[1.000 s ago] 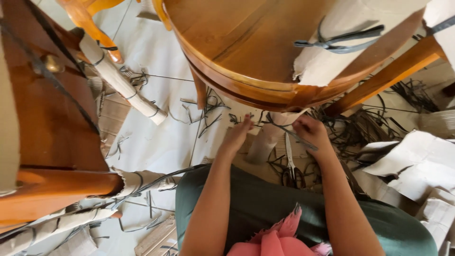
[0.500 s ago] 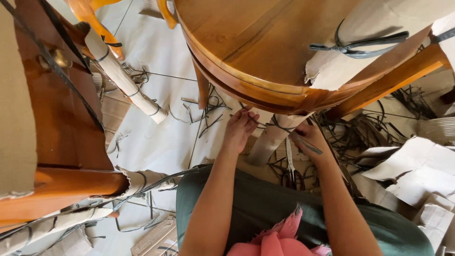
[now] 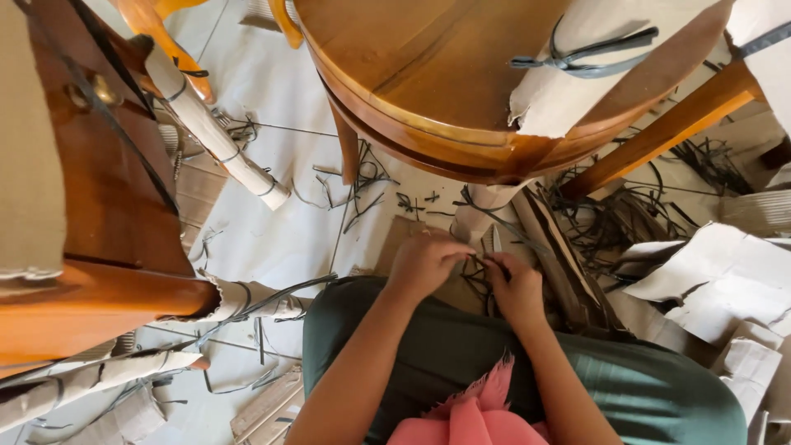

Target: Wrapping the legs of wooden furniture with cardboard and securing them with plastic ties for protection.

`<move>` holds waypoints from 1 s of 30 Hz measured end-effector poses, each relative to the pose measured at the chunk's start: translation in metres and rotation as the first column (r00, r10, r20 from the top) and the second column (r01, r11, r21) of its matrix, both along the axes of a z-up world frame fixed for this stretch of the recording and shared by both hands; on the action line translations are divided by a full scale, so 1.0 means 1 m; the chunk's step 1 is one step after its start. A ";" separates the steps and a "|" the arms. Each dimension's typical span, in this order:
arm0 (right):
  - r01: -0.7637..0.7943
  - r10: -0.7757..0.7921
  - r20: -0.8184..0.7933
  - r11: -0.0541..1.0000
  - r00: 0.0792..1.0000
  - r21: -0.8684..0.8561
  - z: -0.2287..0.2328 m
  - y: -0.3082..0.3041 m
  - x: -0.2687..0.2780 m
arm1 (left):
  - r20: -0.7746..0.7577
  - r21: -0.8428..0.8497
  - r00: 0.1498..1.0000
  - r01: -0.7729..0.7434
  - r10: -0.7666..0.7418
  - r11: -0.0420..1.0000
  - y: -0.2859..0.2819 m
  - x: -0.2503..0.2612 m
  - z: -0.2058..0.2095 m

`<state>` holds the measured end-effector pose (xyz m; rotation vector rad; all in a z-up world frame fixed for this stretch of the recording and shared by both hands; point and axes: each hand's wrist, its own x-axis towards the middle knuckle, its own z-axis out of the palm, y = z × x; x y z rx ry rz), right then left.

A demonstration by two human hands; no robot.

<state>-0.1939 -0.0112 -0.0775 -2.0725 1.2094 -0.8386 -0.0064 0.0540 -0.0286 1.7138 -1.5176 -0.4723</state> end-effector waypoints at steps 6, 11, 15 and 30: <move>-0.050 0.054 0.067 0.997 0.996 -0.067 0.004 0.014 -0.007 | -0.005 0.014 0.998 0.057 -0.057 0.998 -0.011 0.003 0.004; -0.089 0.098 0.078 0.989 0.992 -0.116 0.019 0.022 -0.003 | 0.035 -0.021 0.995 0.097 -0.096 0.995 -0.012 0.006 -0.006; -0.168 0.172 0.002 0.965 0.985 -0.203 0.032 0.030 0.010 | 0.046 -0.124 0.993 0.117 -0.112 0.985 -0.025 0.006 -0.037; -0.146 0.158 0.052 0.970 0.986 -0.193 0.046 0.030 0.014 | 0.081 -0.287 0.982 0.185 -0.168 0.940 -0.016 0.003 -0.035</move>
